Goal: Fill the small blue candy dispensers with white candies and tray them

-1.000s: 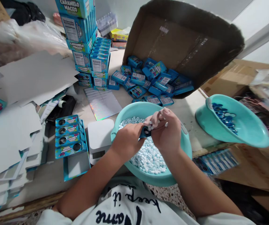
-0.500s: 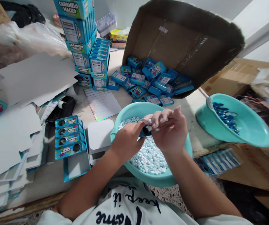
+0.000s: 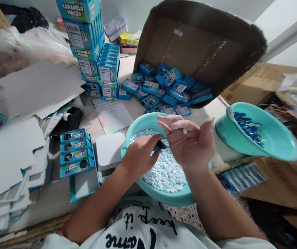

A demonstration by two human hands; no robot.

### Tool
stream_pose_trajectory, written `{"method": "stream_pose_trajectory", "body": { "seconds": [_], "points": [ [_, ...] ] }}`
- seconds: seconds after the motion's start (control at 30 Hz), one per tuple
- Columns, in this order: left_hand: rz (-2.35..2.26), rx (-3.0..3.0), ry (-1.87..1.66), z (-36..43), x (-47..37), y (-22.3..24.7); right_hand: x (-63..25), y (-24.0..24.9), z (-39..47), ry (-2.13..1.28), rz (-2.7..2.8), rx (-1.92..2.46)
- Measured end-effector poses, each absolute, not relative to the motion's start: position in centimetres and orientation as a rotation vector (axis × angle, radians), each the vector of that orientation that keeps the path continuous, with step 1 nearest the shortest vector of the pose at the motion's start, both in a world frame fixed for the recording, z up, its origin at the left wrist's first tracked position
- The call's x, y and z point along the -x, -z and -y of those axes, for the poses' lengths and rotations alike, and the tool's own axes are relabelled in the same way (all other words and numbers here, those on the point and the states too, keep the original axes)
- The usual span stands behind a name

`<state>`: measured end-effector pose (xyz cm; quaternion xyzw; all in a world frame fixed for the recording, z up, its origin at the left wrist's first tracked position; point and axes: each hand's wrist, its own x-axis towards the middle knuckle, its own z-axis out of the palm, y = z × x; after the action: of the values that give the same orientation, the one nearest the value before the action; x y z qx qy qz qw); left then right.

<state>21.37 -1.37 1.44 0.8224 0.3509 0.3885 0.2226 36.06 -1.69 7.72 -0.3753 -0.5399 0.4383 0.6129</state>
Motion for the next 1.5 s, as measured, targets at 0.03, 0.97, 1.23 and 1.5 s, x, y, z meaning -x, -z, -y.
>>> {"method": "stream_pose_trajectory", "body": {
  "seconds": [0.03, 0.97, 1.23, 1.5],
  "points": [
    [-0.973, -2.261, -1.069, 1.4, -21.4, -1.4, -36.1, -7.8, 1.7, -0.987, 1.281, 0.876],
    [-1.188, -1.836, -1.416, 0.6, -19.7, -1.7, -39.3, -4.3, 2.8, -1.057, 2.409, 2.125],
    [-1.216, -1.946, -1.195, 0.5, -19.8, -2.0, -36.3, -3.6, 5.0, -0.826, 2.707, 2.024],
    [-1.239, -2.082, -1.059, 0.5, -19.9, -2.1, -38.5, -3.4, 3.7, -0.837, 2.664, 1.872]
  ]
}}
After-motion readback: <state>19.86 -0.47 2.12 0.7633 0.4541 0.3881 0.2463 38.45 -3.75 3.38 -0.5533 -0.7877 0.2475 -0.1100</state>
